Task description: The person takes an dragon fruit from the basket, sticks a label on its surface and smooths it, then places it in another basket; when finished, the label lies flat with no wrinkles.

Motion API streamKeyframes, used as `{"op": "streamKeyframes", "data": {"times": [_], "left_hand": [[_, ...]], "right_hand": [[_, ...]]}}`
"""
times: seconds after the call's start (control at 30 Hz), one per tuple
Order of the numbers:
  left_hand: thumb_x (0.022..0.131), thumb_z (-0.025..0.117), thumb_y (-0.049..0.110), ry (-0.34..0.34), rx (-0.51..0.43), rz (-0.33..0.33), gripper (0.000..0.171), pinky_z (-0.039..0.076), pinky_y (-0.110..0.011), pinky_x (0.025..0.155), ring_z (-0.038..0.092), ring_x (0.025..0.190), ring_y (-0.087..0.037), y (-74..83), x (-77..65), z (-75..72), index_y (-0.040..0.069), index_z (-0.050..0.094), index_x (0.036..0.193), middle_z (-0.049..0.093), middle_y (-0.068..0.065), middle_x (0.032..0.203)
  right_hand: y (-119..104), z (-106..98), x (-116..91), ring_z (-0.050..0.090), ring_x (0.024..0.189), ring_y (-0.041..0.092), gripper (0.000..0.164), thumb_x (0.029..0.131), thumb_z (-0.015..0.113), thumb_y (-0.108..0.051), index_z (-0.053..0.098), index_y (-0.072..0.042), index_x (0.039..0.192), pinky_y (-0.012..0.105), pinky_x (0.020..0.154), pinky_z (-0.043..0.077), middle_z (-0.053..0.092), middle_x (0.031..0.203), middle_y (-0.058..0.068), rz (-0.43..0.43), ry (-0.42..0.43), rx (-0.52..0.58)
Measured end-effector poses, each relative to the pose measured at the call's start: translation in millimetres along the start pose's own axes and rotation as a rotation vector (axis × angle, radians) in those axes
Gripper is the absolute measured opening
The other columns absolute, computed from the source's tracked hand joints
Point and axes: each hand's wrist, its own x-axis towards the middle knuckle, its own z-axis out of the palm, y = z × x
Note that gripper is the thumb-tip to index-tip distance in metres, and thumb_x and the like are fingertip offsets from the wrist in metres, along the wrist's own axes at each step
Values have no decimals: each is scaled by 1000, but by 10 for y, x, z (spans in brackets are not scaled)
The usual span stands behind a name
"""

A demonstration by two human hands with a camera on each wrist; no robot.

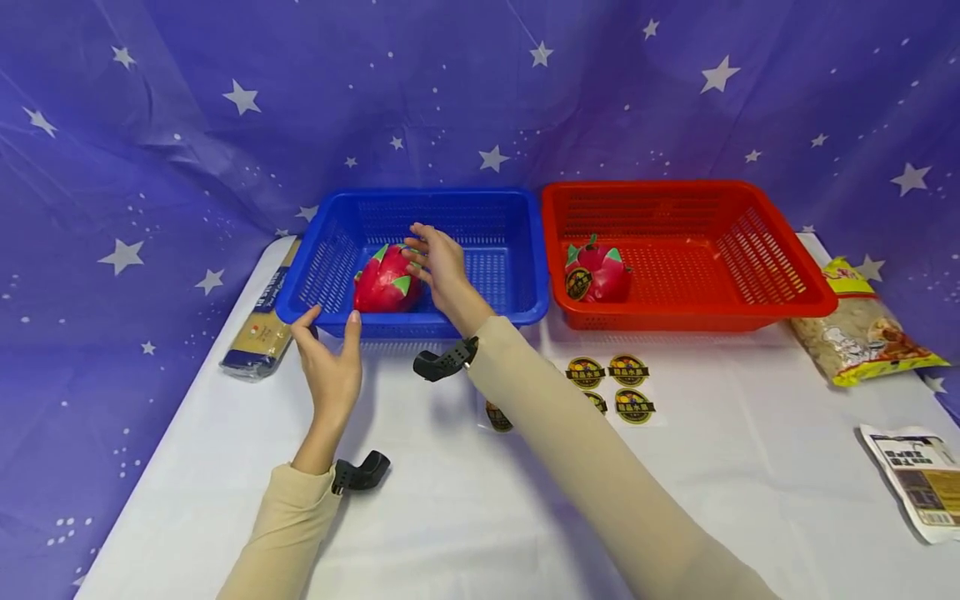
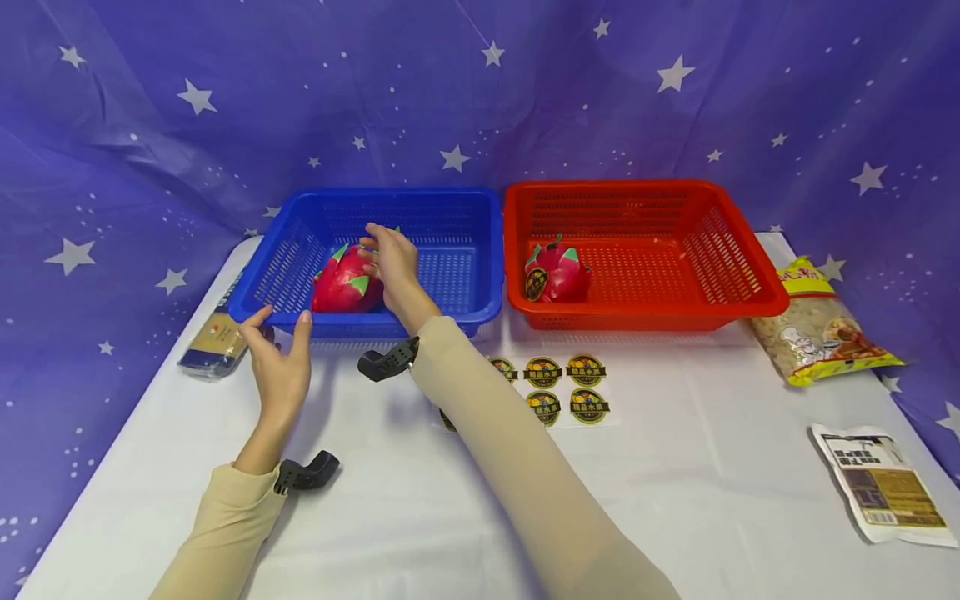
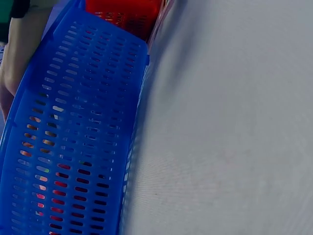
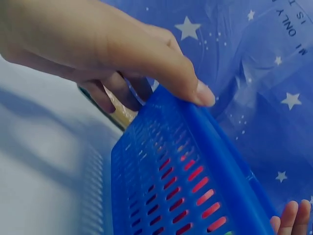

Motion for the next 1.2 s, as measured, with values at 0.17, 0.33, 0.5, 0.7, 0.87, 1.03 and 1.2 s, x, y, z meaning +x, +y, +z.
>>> {"op": "streamKeyframes", "data": {"times": [0.17, 0.33, 0.5, 0.7, 0.87, 1.03, 1.2], "left_hand": [[84, 58, 43, 3, 1, -4, 62, 17, -30, 114, 23, 137, -19, 12, 6, -4, 10, 30, 129, 31, -15, 139], [84, 59, 41, 6, -4, -2, 61, 17, -29, 114, 23, 136, -19, 20, 1, -2, 10, 31, 128, 32, -15, 138], [84, 59, 40, 6, -16, -6, 61, 17, -30, 114, 23, 137, -20, 36, 21, -6, 9, 31, 128, 31, -15, 139], [84, 60, 37, 13, -13, -8, 59, 17, -31, 114, 23, 137, -22, 29, -2, 3, 9, 31, 128, 31, -16, 139], [85, 59, 37, 13, -20, -1, 59, 17, -33, 114, 22, 137, -22, 21, -2, 13, 9, 31, 128, 30, -16, 139], [85, 59, 38, 12, -18, 1, 59, 17, -34, 114, 22, 137, -22, 18, 0, 10, 9, 31, 128, 30, -16, 140], [85, 59, 38, 9, -21, 4, 59, 17, -33, 114, 22, 137, -22, 19, 0, 5, 8, 31, 128, 29, -16, 140]], "right_hand": [[-2, 33, 35, 55, 64, 9, 29, 90, 50, -24, 57, -8, 113, 26, 68, 46, 61, 91, 5, 14, 32, -91], [28, 49, 37, 53, 61, 11, 30, 88, 56, -27, 57, -6, 110, 22, 58, 46, 61, 102, 14, -55, 114, -301], [55, 49, 32, 57, 89, 16, 38, 85, 58, -36, 53, -9, 112, 26, 75, 48, 57, 113, 7, -72, 179, -564], [80, 57, 36, 41, 122, 25, 56, 82, 60, -39, 43, -6, 122, 35, 96, 41, 43, 130, 15, 33, 169, -735], [84, 67, 34, 33, 131, 29, 89, 82, 57, -48, 7, -5, 143, 41, 97, 42, 22, 146, 16, 236, 62, -787], [92, 66, 30, 35, 130, 29, 97, 82, 53, -54, -5, -6, 143, 42, 103, 37, 17, 150, 10, 350, -68, -822], [104, 62, 36, 46, 122, 25, 91, 82, 54, -54, 7, -5, 143, 38, 98, 42, 27, 145, 11, 386, -152, -775]]}}
